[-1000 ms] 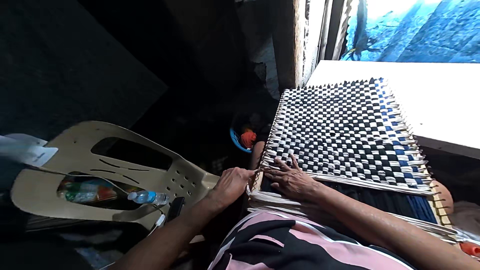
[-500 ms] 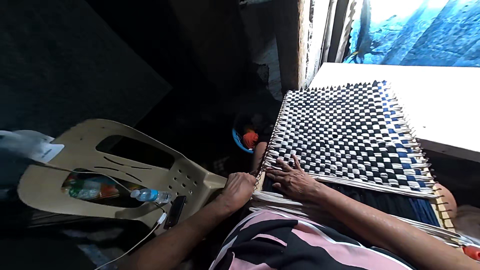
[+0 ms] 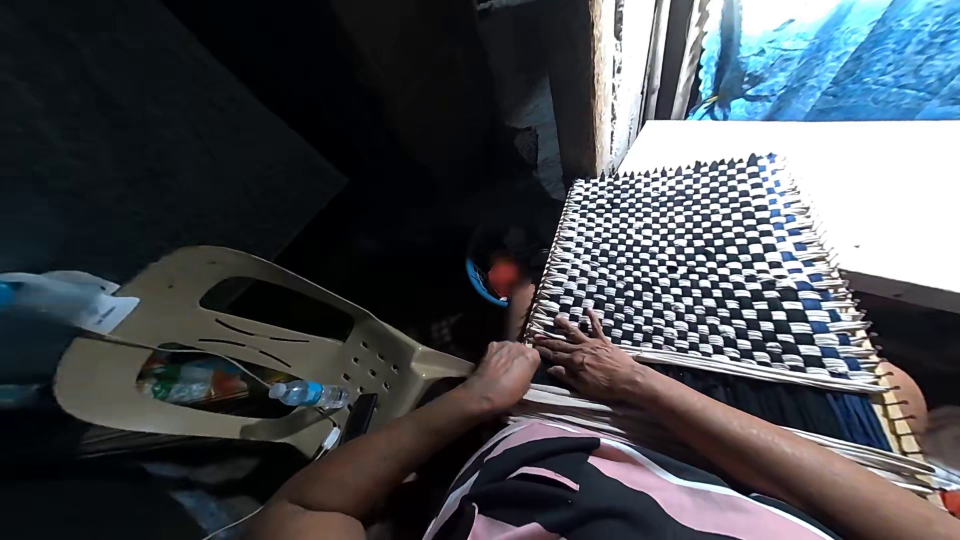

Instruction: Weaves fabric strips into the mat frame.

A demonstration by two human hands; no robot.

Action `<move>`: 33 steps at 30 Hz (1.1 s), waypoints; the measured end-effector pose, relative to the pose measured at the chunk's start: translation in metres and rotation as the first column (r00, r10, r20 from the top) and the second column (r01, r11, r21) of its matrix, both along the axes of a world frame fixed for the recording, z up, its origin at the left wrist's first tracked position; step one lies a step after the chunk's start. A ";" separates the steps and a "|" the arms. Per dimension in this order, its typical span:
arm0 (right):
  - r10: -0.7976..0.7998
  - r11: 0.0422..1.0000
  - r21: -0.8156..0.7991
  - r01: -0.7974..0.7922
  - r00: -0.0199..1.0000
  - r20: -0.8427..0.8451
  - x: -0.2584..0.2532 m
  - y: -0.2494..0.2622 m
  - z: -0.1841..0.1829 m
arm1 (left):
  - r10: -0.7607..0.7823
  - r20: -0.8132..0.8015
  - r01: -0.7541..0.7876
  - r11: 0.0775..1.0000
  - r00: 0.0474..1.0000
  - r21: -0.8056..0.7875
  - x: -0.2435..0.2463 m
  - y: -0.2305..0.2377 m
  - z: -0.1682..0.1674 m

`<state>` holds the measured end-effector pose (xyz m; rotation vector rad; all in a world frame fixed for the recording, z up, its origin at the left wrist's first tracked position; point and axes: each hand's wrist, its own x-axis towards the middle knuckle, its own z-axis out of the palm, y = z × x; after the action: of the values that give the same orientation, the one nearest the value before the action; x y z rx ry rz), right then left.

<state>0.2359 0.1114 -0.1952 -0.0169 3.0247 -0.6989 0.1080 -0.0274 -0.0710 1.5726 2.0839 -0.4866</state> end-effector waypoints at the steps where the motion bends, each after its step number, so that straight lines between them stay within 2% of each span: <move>1: -0.001 1.000 -0.005 0.001 1.000 -0.001 0.000 0.000 0.000 | 0.025 0.065 -0.026 0.999 0.998 0.019 -0.015 0.002 -0.001; 5: -0.005 1.000 -0.008 0.005 1.000 0.018 -0.001 -0.001 0.001 | 0.043 0.389 -0.099 0.987 0.920 0.125 -0.067 -0.001 -0.019; 9: -0.006 1.000 -0.013 0.007 1.000 0.014 -0.001 0.000 0.000 | 0.045 0.637 -0.257 0.935 0.770 0.245 -0.086 -0.014 -0.042; 12: -0.012 1.000 -0.005 0.012 0.999 0.030 0.000 -0.001 0.003 | 0.087 0.736 -0.445 0.841 0.671 0.307 -0.091 -0.026 -0.058; 16: -0.020 1.000 0.012 0.020 0.999 0.026 0.000 -0.001 0.001 | 0.100 0.843 -0.612 0.733 0.529 0.297 -0.096 -0.039 -0.093; 18: -0.021 1.000 0.015 0.021 0.999 0.028 0.000 -0.001 0.000 | 0.077 0.892 -0.707 0.642 0.445 0.297 -0.086 -0.046 -0.114; 19: -0.023 1.000 0.013 0.022 0.999 0.026 0.001 -0.001 -0.001 | 0.071 0.894 -0.742 0.589 0.443 0.321 -0.078 -0.051 -0.119; 20: -0.025 1.000 0.011 0.025 0.999 0.027 0.001 -0.001 -0.001 | 0.062 0.870 -0.748 0.543 0.488 0.381 -0.069 -0.056 -0.121; 21: -0.026 1.000 0.012 0.026 0.999 0.027 0.001 -0.001 0.000 | 0.050 0.810 -0.705 0.527 0.584 0.476 -0.062 -0.062 -0.119; 23: -0.023 1.000 0.017 0.023 0.999 0.035 0.002 -0.001 0.002 | 0.002 0.563 -0.465 0.565 0.827 0.681 -0.054 -0.076 -0.112; 24: -0.022 1.000 0.018 0.022 0.999 0.035 0.002 -0.001 0.002 | -0.033 0.439 -0.340 0.583 0.898 0.738 -0.052 -0.081 -0.105; 26: -0.026 1.000 0.019 0.025 0.999 0.022 0.001 -0.002 0.001 | -0.072 0.322 -0.205 0.636 0.944 0.744 -0.051 -0.086 -0.092; 29: -0.023 1.000 0.020 0.023 1.000 0.021 0.000 -0.002 0.001 | -0.113 0.248 -0.088 0.730 0.962 0.677 -0.057 -0.082 -0.073; 33: -0.020 1.000 0.007 0.020 1.000 0.020 0.001 -0.001 -0.001 | -0.162 0.273 -0.022 0.825 0.948 0.565 -0.066 -0.073 -0.061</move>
<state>0.2373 0.1107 -0.1963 0.0205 3.0118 -0.6859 0.0420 -0.1003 -0.1324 1.8982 2.0199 0.3892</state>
